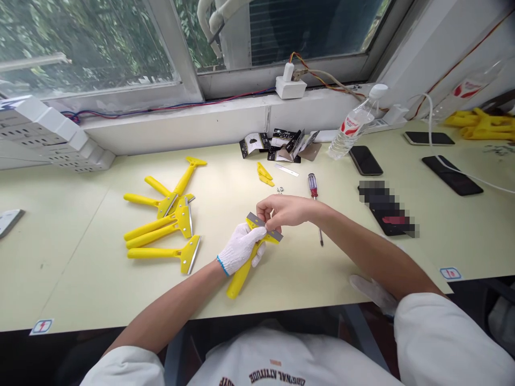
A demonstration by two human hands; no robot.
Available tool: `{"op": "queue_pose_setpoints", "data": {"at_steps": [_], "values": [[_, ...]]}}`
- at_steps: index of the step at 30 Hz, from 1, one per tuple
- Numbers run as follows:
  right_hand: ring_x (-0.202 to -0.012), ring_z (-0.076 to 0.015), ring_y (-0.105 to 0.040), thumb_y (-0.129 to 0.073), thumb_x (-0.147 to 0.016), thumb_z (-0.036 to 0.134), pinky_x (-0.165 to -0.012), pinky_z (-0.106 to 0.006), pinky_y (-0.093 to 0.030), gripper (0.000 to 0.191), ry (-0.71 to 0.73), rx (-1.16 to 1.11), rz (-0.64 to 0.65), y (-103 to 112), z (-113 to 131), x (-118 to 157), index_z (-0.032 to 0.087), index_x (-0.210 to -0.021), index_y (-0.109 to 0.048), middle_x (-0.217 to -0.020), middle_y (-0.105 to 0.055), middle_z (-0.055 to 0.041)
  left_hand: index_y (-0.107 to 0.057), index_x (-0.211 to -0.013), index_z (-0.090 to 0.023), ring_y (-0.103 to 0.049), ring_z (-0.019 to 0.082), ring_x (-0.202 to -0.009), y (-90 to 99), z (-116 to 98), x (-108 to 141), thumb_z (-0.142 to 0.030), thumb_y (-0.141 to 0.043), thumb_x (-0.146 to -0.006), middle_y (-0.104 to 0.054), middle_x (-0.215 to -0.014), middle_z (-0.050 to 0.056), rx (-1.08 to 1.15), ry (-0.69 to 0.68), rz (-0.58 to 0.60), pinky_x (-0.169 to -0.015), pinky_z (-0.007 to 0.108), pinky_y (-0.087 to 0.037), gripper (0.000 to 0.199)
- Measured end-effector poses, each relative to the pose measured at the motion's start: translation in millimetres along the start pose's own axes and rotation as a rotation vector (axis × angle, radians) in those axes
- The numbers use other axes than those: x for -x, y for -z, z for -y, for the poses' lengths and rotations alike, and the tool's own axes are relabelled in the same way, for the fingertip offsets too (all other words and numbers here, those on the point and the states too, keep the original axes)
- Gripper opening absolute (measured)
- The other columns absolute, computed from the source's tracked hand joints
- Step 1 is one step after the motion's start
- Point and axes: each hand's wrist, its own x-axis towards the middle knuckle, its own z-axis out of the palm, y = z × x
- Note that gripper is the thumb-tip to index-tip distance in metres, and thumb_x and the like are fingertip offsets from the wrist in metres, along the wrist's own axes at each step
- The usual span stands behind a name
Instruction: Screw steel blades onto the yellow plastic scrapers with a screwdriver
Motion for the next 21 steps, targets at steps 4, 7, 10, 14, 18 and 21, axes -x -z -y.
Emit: {"op": "queue_pose_setpoints", "data": {"at_steps": [4, 7, 10, 14, 18, 21], "values": [[-0.074, -0.0172, -0.075, -0.070, -0.096, 0.031, -0.061, -0.027, -0.047, 0.013, 0.034, -0.012, -0.008, 21.5, -7.4, 5.9, 0.020, -0.099, -0.065, -0.090, -0.076, -0.0024, -0.066, -0.089, -0.017, -0.048, 0.012, -0.032, 2.8, 2.0, -0.9, -0.051, -0.064, -0.099, -0.057, -0.052, -0.002, 0.051, 0.029, -0.035, -0.037, 0.023, -0.036, 0.036], [-0.072, -0.0173, -0.073, -0.067, -0.101, 0.033, -0.061, -0.029, -0.046, 0.014, -0.031, 0.099, -0.328, 47.5, -24.9, 9.9, 0.020, -0.098, -0.066, -0.096, -0.078, -0.0062, -0.061, -0.087, -0.018, -0.047, 0.012, -0.031, 3.7, 3.2, -1.1, -0.054, -0.067, -0.096, -0.056, -0.052, -0.003, 0.084, 0.030, -0.042, -0.035, 0.022, -0.034, 0.038], [-0.074, -0.0172, -0.070, -0.072, -0.094, 0.019, -0.063, -0.029, -0.044, 0.003, -0.248, 0.400, -0.665, 67.5, -48.3, 9.1, 0.020, -0.093, -0.069, -0.105, -0.080, -0.0068, -0.061, -0.089, -0.019, -0.046, 0.012, -0.031, 3.2, 3.5, -1.3, -0.054, -0.068, -0.096, -0.055, -0.052, -0.004, 0.115, 0.030, -0.036, -0.035, 0.023, -0.036, 0.037], [-0.094, -0.0237, -0.071, -0.071, -0.093, 0.015, -0.072, -0.032, -0.046, 0.009, -0.300, 0.535, -0.796, 72.0, -71.1, -4.2, 0.021, -0.097, -0.076, -0.111, -0.080, -0.0087, -0.062, -0.091, -0.018, -0.048, 0.013, -0.033, 2.5, 3.4, -2.3, -0.055, -0.066, -0.097, -0.055, -0.053, -0.004, 0.125, 0.027, -0.053, -0.037, 0.025, -0.040, 0.037], [-0.110, -0.0267, -0.069, -0.067, -0.102, 0.027, -0.089, -0.036, -0.050, 0.024, -0.182, 0.565, -0.881, 59.4, -80.3, -31.2, 0.018, -0.123, -0.076, -0.122, -0.077, -0.0116, -0.063, -0.092, -0.018, -0.051, 0.013, -0.036, 3.5, 3.9, -3.3, -0.055, -0.067, -0.097, -0.058, -0.059, -0.002, 0.116, 0.024, -0.061, -0.040, 0.026, -0.043, 0.038], [-0.122, -0.0302, -0.065, -0.067, -0.104, 0.032, -0.104, -0.040, -0.049, 0.034, -0.045, 0.637, -0.859, 47.6, -84.5, -48.8, 0.016, -0.133, -0.075, -0.126, -0.074, -0.0142, -0.064, -0.094, -0.017, -0.052, 0.012, -0.038, 5.3, 4.6, -3.3, -0.054, -0.068, -0.096, -0.060, -0.064, -0.002, 0.113, 0.014, -0.051, -0.042, 0.026, -0.044, 0.037]]}}
